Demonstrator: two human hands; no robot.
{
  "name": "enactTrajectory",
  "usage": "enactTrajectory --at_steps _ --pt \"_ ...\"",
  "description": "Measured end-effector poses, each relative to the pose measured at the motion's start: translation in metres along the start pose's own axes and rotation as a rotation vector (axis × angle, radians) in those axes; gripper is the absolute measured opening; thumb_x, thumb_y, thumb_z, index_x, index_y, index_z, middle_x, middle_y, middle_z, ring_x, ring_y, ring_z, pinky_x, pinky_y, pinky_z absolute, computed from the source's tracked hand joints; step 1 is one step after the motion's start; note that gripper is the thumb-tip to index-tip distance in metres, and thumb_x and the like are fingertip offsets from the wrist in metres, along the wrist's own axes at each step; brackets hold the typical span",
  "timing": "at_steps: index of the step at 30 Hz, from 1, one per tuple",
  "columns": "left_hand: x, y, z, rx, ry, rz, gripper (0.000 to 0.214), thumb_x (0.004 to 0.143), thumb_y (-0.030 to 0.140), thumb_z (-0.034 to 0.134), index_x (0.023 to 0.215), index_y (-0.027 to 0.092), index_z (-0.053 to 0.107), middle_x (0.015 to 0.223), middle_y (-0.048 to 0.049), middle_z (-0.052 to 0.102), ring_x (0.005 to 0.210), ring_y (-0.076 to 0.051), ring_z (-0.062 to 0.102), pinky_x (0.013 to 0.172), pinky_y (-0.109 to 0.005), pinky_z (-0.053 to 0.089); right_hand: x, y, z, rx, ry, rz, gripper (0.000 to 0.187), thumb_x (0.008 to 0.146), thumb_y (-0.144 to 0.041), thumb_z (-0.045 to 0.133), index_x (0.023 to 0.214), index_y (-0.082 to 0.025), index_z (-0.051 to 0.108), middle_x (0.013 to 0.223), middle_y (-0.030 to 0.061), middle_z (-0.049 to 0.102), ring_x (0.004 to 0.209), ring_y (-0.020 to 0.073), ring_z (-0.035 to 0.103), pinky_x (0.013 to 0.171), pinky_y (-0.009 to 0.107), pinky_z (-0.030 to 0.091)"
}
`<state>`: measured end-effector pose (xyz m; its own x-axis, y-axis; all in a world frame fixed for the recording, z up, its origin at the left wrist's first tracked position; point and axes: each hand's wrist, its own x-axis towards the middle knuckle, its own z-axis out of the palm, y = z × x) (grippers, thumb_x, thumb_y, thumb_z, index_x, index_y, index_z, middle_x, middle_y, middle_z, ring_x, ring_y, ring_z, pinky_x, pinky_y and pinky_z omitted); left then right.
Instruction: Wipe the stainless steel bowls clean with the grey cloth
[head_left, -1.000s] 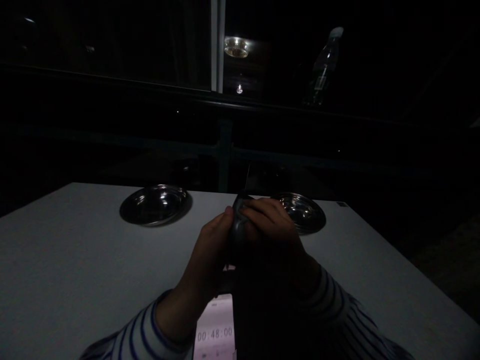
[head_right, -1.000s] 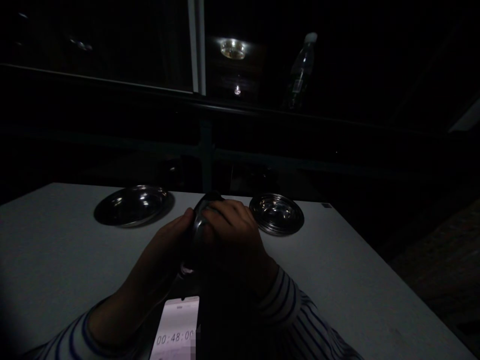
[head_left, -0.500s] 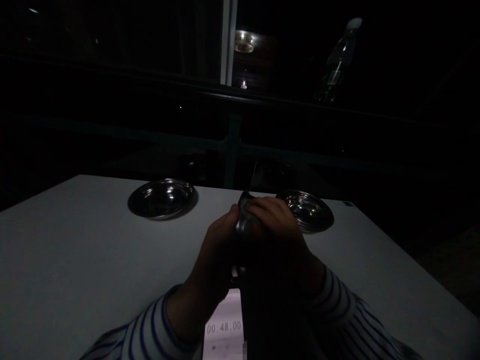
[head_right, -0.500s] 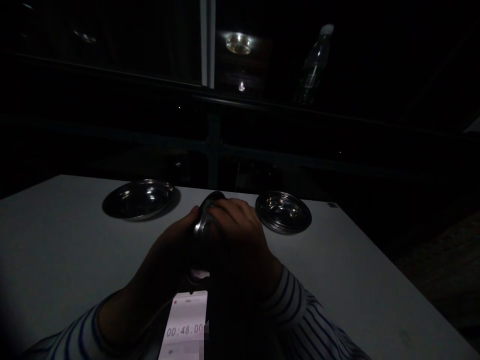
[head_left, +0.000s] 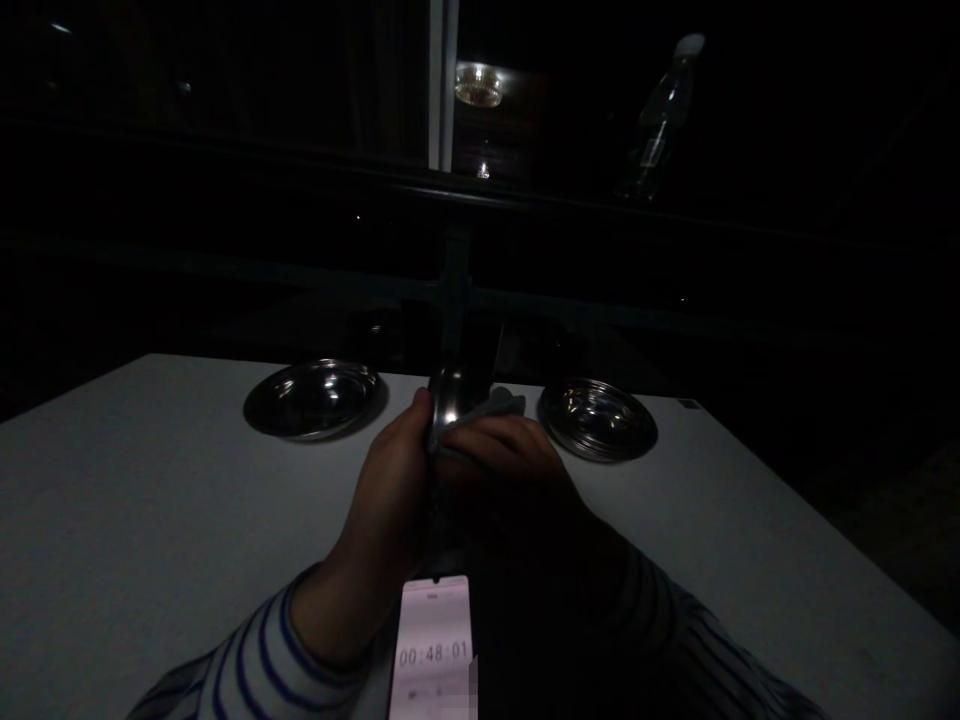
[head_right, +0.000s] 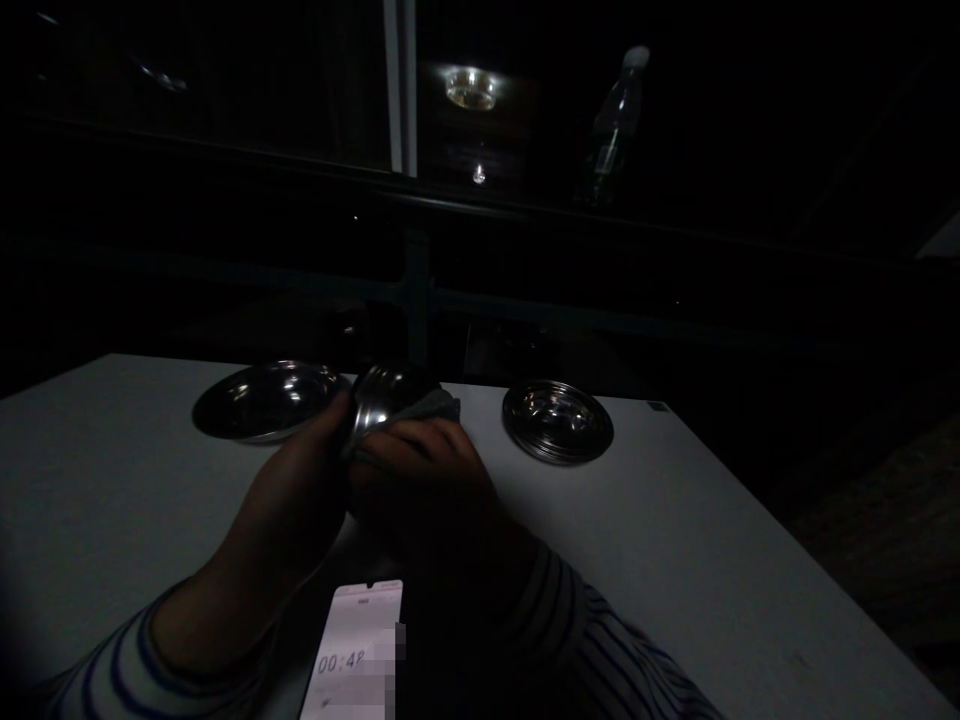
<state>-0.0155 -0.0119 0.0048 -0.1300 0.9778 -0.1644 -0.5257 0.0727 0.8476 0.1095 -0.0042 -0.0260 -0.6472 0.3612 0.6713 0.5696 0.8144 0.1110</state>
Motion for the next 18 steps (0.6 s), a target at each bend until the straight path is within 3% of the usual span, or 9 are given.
enactTrajectory --at_steps 7,14,18 --pt "-0.01 -0.007 -0.001 -0.039 -0.103 -0.142 0.028 0.076 0.042 0.053 0.082 0.016 0.064 0.065 -0.0015 0.063 0.059 -0.013 0.058 0.053 -0.024 0.044 0.002 0.008 -0.007 -0.03 0.081 0.216 0.03 0.087 -0.032 0.042 0.109 -0.018 0.056 0.116 0.0052 0.055 0.105 0.0205 0.044 0.085 0.036 0.037" --pt "-0.005 0.007 0.002 -0.117 0.029 -0.076 0.023 0.08 0.03 0.049 0.069 0.014 0.062 0.062 -0.0031 0.064 0.056 -0.014 0.06 0.052 -0.023 0.047 0.004 -0.007 -0.002 -0.029 -0.001 -0.008 0.032 0.085 -0.032 0.045 0.114 -0.019 0.051 0.118 0.003 0.055 0.11 0.0195 0.042 0.083 0.035 0.035" --pt "-0.007 0.003 0.002 -0.103 -0.045 -0.122 0.024 0.078 0.033 0.052 0.072 0.014 0.065 0.064 -0.0041 0.066 0.06 -0.016 0.062 0.054 -0.025 0.048 0.005 -0.001 -0.003 -0.068 0.023 0.036 0.032 0.086 -0.034 0.043 0.113 -0.02 0.052 0.117 0.0035 0.056 0.108 0.0205 0.043 0.081 0.036 0.035"
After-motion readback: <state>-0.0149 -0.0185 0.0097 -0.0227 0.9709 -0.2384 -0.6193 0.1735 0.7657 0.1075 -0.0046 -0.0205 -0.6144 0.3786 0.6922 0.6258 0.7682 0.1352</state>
